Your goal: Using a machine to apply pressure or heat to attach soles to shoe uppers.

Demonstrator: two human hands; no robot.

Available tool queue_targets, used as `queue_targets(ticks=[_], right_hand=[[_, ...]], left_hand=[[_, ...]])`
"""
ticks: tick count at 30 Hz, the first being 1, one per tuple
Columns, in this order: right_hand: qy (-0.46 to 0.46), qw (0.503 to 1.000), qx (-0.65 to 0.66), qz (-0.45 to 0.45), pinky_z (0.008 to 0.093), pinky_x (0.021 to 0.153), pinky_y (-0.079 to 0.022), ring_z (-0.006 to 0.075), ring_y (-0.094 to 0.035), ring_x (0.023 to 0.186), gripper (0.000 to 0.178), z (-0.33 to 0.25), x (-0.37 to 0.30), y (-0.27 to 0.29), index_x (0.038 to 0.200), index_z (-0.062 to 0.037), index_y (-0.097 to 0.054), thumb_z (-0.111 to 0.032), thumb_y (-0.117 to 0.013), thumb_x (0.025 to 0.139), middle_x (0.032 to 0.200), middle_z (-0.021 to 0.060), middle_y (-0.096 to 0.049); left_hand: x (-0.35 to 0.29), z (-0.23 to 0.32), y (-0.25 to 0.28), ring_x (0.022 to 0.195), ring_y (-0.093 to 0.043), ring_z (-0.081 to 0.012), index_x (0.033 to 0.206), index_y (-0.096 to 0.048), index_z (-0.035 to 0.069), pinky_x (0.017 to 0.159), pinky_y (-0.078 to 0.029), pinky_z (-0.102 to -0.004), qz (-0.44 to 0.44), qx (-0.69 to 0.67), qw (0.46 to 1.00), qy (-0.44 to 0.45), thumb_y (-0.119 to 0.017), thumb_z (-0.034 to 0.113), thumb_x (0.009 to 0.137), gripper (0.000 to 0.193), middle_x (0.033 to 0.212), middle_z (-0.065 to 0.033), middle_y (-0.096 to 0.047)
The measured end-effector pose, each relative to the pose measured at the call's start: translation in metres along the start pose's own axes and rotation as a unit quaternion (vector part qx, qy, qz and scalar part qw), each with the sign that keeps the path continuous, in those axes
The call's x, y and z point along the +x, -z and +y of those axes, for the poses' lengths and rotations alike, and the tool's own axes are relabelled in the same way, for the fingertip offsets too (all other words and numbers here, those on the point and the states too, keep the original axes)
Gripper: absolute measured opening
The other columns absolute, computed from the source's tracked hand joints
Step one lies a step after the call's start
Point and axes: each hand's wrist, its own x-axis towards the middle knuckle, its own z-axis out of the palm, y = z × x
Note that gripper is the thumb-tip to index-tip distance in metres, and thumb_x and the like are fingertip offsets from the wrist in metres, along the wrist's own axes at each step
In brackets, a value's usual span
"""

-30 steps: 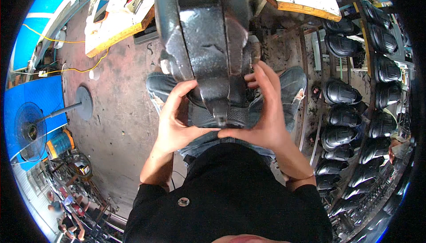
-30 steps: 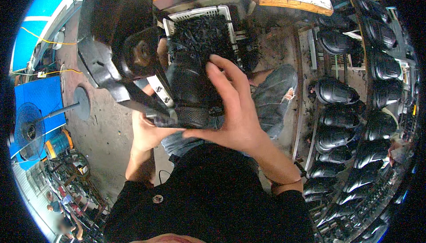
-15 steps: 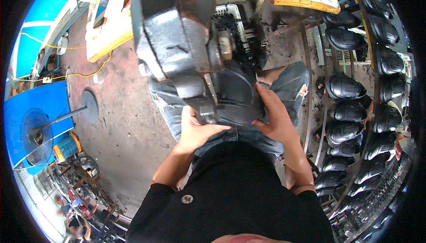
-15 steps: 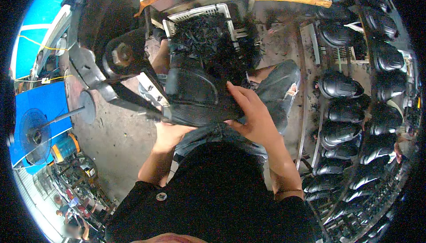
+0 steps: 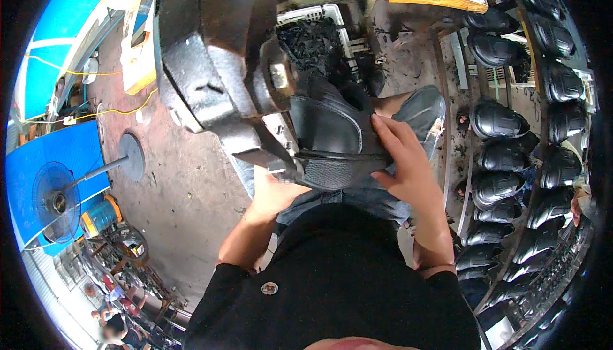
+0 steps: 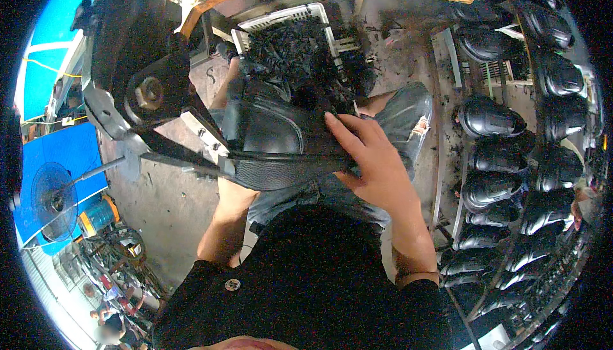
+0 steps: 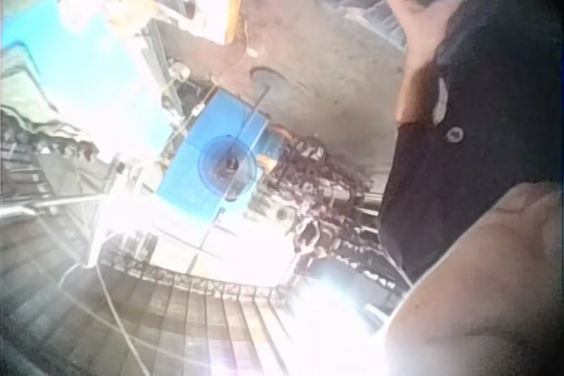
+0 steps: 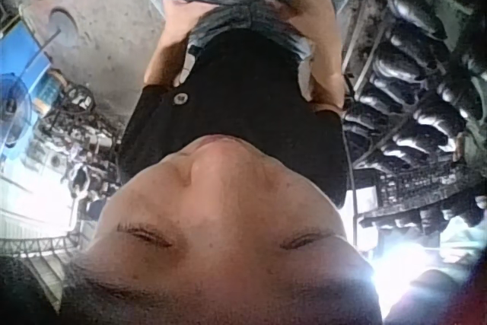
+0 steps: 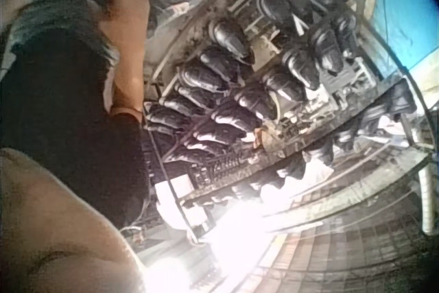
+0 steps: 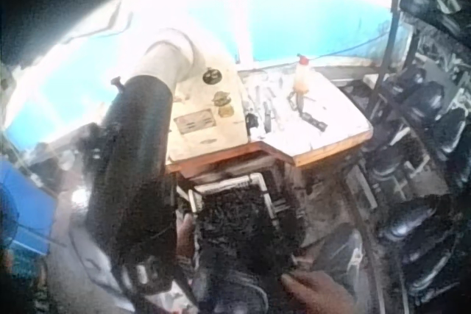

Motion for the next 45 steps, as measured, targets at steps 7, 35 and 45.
queue_targets(ticks=[7, 35, 45], right_hand=[[0.011, 0.987, -0.153, -0.041, 0.0451, 0.1, -0.048, 0.0367, -0.057, 0.115, 0.096, -0.035, 0.012, 0.06, 0.15, -0.0218, -0.053, -0.006, -0.084, 0.061, 0.132, 0.0139, -0.061], [-0.213, 0.68, -0.361, 0.601, 0.0476, 0.106, -0.046, 0.04, -0.05, 0.126, 0.057, 0.234, -0.009, 0.139, 0.13, -0.0097, -0.06, -0.007, -0.082, 0.078, 0.132, 0.0165, -0.057], [-0.403, 0.734, -0.407, 0.365, 0.0471, 0.116, -0.04, 0.0392, -0.035, 0.146, 0.092, 0.225, -0.05, 0.07, 0.151, -0.0083, -0.043, -0.02, -0.087, 0.071, 0.155, 0.0177, -0.04]], left_hand=[[-0.016, -0.013, -0.012, 0.105, -0.069, -0.0204, 0.134, -0.051, 0.0, 0.09, -0.059, -0.0364, 0.096, -0.197, 0.968, 0.12, -0.091, -0.004, 0.071, 0.075, 0.119, -0.0098, -0.067], [0.001, -0.092, -0.025, 0.127, -0.058, -0.0233, 0.146, -0.05, 0.0, 0.109, -0.042, -0.0343, -0.084, -0.007, 0.937, 0.34, -0.059, 0.013, 0.105, 0.044, 0.143, -0.0151, -0.059], [-0.01, -0.098, -0.024, 0.126, -0.059, -0.023, 0.143, -0.052, 0.002, 0.109, -0.043, -0.0337, -0.09, -0.024, 0.934, 0.344, -0.06, 0.011, 0.104, 0.04, 0.139, -0.014, -0.061]])
